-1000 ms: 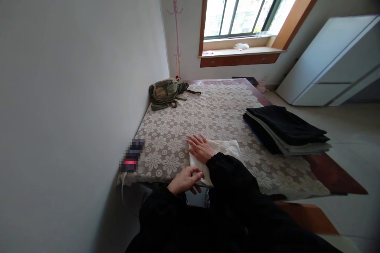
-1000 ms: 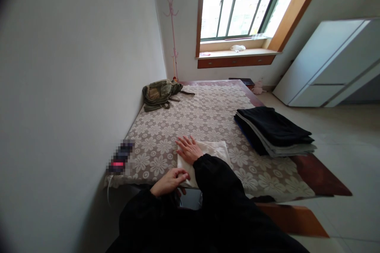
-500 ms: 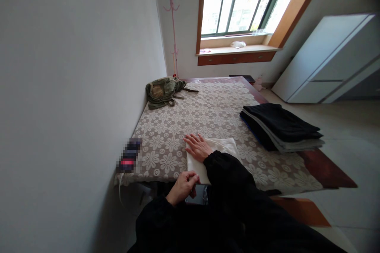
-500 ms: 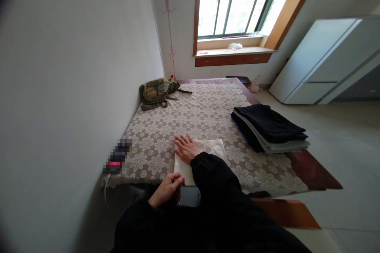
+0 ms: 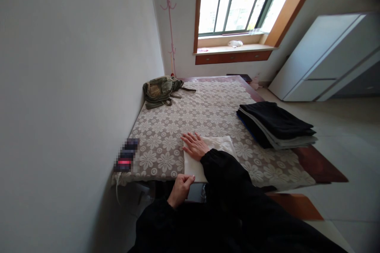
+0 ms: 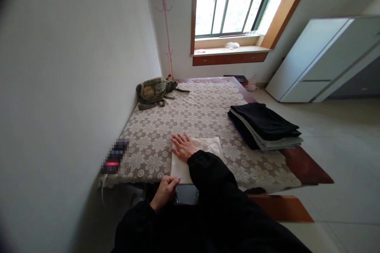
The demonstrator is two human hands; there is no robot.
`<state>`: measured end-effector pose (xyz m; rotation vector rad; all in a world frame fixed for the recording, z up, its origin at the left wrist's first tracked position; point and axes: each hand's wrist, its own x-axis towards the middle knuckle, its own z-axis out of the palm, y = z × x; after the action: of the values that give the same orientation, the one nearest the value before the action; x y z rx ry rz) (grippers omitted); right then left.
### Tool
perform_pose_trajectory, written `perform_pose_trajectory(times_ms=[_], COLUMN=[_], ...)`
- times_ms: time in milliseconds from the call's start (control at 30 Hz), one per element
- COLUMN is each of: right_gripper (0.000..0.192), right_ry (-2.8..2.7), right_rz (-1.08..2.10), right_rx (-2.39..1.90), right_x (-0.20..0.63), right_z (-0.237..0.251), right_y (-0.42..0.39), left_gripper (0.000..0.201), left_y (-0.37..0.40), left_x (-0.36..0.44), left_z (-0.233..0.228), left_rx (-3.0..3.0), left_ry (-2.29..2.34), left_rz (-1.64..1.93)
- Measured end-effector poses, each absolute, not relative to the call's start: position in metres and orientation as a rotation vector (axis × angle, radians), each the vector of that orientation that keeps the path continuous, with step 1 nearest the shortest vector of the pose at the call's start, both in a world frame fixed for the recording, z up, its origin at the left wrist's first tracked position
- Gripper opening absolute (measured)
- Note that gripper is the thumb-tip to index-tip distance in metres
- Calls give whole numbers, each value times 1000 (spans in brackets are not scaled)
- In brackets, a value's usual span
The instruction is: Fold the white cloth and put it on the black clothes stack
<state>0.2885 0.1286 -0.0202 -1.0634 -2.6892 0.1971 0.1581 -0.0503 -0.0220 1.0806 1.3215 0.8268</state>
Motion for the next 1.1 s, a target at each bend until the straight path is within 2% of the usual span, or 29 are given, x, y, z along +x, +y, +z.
perform_pose_trajectory(times_ms=[633,967,1100], right_gripper=[59,58,58], right_ry=[-2685,-2679,-2670], right_rz=[212,206,198], right_rx=[-1061,-1063,-1050], right_x=[288,288,288], right_z=[-17,-20,-21], right_y=[128,129,129], left_gripper=[75,57,79], left_y=[-87,-76,-69], left_x=[130,121,120], left_z=[-55,-7,6], left_rx=[980,1052,1051], left_ry=[1264,982,931], left_rz=[854,846,781])
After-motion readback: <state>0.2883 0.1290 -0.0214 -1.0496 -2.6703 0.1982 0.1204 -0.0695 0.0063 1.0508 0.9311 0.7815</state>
